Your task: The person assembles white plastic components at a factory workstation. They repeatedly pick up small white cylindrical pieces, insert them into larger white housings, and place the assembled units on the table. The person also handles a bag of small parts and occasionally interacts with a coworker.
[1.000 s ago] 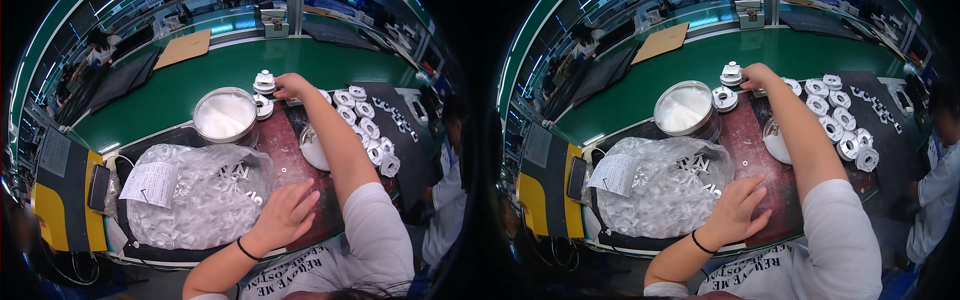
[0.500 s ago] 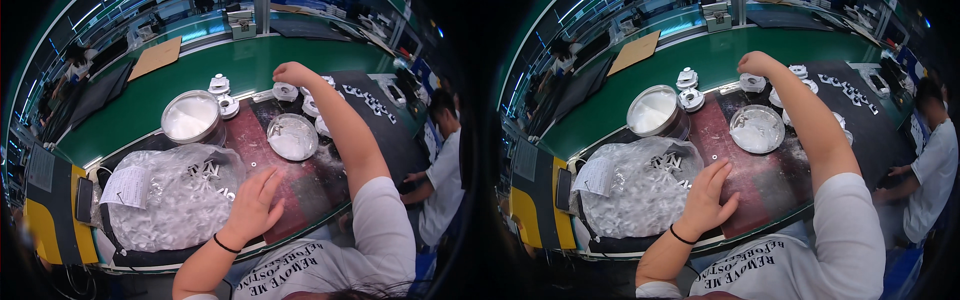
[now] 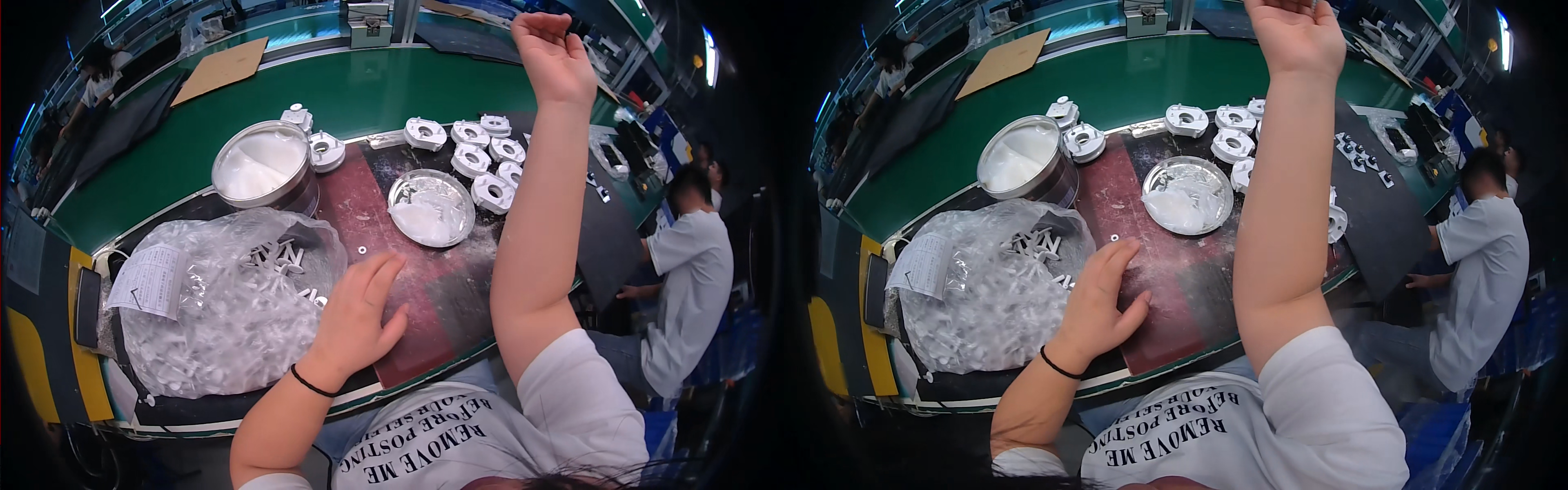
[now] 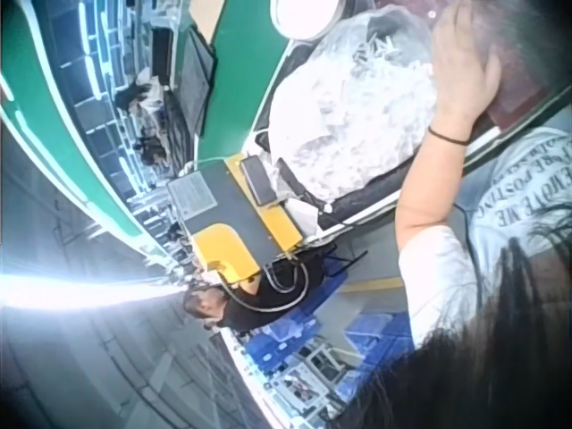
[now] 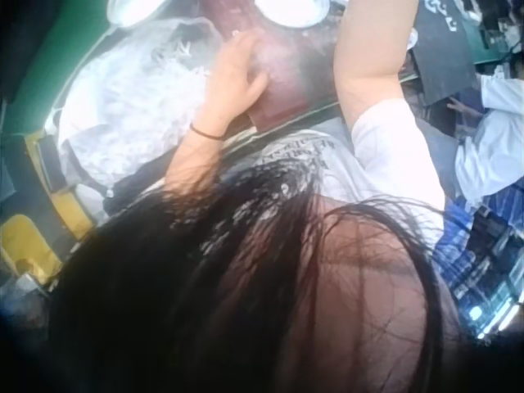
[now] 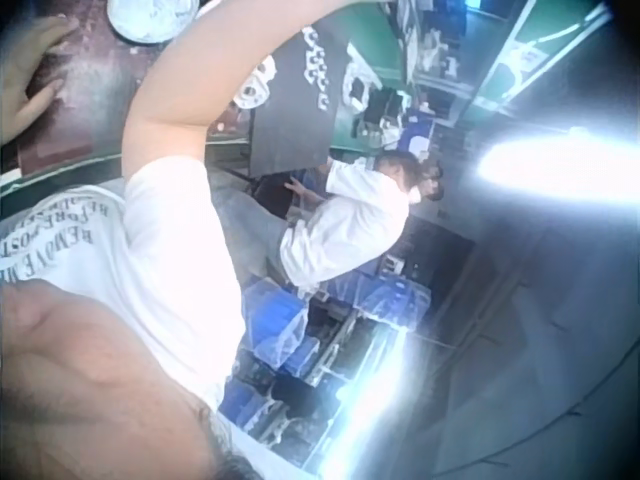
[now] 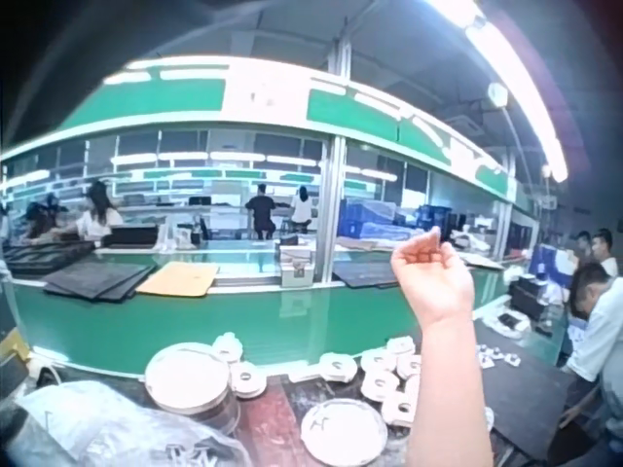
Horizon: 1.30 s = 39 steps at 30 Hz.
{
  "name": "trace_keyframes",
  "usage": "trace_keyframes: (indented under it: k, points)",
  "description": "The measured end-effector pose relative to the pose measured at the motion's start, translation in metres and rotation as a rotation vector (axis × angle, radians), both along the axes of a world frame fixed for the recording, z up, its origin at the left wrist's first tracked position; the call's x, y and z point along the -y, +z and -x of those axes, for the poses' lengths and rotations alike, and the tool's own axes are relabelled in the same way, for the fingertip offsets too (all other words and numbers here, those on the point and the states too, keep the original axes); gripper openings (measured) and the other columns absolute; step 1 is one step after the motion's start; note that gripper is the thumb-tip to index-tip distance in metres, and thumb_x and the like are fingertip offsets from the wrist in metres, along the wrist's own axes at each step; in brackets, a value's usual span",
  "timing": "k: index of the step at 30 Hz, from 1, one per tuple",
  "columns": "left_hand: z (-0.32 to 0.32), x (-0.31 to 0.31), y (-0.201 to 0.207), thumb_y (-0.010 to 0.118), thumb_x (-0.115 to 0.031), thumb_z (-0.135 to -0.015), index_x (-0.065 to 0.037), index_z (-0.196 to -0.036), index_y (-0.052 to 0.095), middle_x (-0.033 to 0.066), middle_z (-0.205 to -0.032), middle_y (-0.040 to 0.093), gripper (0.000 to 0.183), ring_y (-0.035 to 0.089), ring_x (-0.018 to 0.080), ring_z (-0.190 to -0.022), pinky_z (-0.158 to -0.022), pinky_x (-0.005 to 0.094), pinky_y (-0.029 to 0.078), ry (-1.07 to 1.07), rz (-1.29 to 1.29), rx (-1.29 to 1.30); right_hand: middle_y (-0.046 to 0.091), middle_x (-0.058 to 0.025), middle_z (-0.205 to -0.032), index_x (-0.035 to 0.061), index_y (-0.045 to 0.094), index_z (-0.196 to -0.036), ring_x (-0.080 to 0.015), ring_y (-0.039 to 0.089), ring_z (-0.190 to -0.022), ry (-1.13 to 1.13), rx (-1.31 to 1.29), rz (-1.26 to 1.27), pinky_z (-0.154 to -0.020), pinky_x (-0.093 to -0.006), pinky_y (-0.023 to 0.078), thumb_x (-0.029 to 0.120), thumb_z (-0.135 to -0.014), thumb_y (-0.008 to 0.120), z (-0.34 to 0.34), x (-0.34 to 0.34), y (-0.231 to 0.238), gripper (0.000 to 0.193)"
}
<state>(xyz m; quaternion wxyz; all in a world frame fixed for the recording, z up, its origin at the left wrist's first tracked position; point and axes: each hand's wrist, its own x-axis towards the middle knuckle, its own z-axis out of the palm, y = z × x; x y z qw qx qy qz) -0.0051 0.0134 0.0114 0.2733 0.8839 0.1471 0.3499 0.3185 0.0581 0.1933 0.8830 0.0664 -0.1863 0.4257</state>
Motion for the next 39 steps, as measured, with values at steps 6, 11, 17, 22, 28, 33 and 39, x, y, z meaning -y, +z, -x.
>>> trace_keyframes:
  k: [6,11,17,22,28,33,39]
  points:
    - [0.002,0.001,0.001,0.067,-0.009,-0.071,-0.003,-0.127,0.043,0.0191,-0.123,0.048,0.061,0.049,0.0364,-0.109,-0.093,0.0403,0.041,0.023,0.003,-0.016,0.058,-0.0118,-0.076,-0.0044,0.055,-0.083,-0.021,0.056,-0.074,-0.003,0.042,-0.169,-0.075,-0.0368,0.044,0.018,-0.097,0.032,0.015,0.045,0.011,0.035]
    - [0.004,0.003,0.002,0.066,-0.01,-0.071,-0.005,-0.126,0.044,0.0178,-0.121,0.049,0.059,0.05,0.0356,-0.106,-0.089,0.0403,0.043,0.037,-0.025,0.017,0.057,-0.0152,-0.081,-0.0062,0.054,-0.086,-0.0242,0.054,-0.083,-0.012,0.14,-0.387,-0.082,-0.0383,0.042,0.017,-0.096,0.031,0.031,0.116,0.039,0.033]
    - [0.003,0.007,0.001,0.066,-0.007,-0.071,-0.002,-0.127,0.042,0.0192,-0.125,0.047,0.061,0.046,0.0365,-0.114,-0.097,0.0416,0.038,0.052,0.011,-0.015,0.041,-0.0072,-0.071,0.0048,0.043,-0.068,-0.0175,0.043,-0.078,-0.141,0.481,-0.379,-0.074,-0.0324,0.035,0.016,-0.093,0.029,0.049,0.217,0.066,0.031]
    - [0.005,0.003,0.001,0.065,-0.004,-0.072,-0.003,-0.131,0.04,0.0178,-0.127,0.044,0.064,0.047,0.0311,-0.112,-0.094,0.0376,0.041,0.058,-0.072,-0.033,0.054,0.0,-0.062,0.009,0.056,-0.062,-0.0141,0.049,-0.072,-0.479,0.694,-0.395,-0.073,-0.0335,0.034,0.016,-0.082,0.047,0.052,0.252,0.046,0.023]
    - [0.0,0.004,0.003,0.065,-0.006,-0.071,-0.001,-0.127,0.042,0.0207,-0.124,0.047,0.06,0.047,0.0367,-0.113,-0.097,0.0411,0.039,0.096,-0.042,-0.04,0.056,-0.0053,-0.064,0.0082,0.062,-0.097,-0.0188,0.047,-0.062,-1.162,1.322,-0.427,-0.061,-0.0332,0.032,0.07,-0.086,0.028,0.029,0.188,-0.042,0.071]
    - [-0.001,0.001,0.003,0.065,-0.006,-0.071,0.0,-0.126,0.043,0.0212,-0.123,0.047,0.059,0.047,0.0377,-0.113,-0.096,0.0418,0.039,0.124,-0.01,-0.089,0.055,-0.0062,-0.067,0.008,0.062,-0.101,-0.0183,0.04,-0.061,-1.106,1.47,-0.376,-0.061,-0.0341,0.027,0.072,-0.086,0.025,0.025,0.159,-0.061,0.076]
    - [-0.001,0.005,0.001,0.067,-0.006,-0.069,0.0,-0.125,0.044,0.0213,-0.123,0.048,0.06,0.048,0.0374,-0.111,-0.094,0.0417,0.04,0.085,0.022,-0.129,0.054,-0.0065,-0.063,0.0029,0.058,-0.084,-0.0194,0.044,-0.056,-1.254,1.475,-0.199,-0.055,-0.0321,0.033,0.076,-0.082,0.022,0.007,0.14,-0.102,0.081]
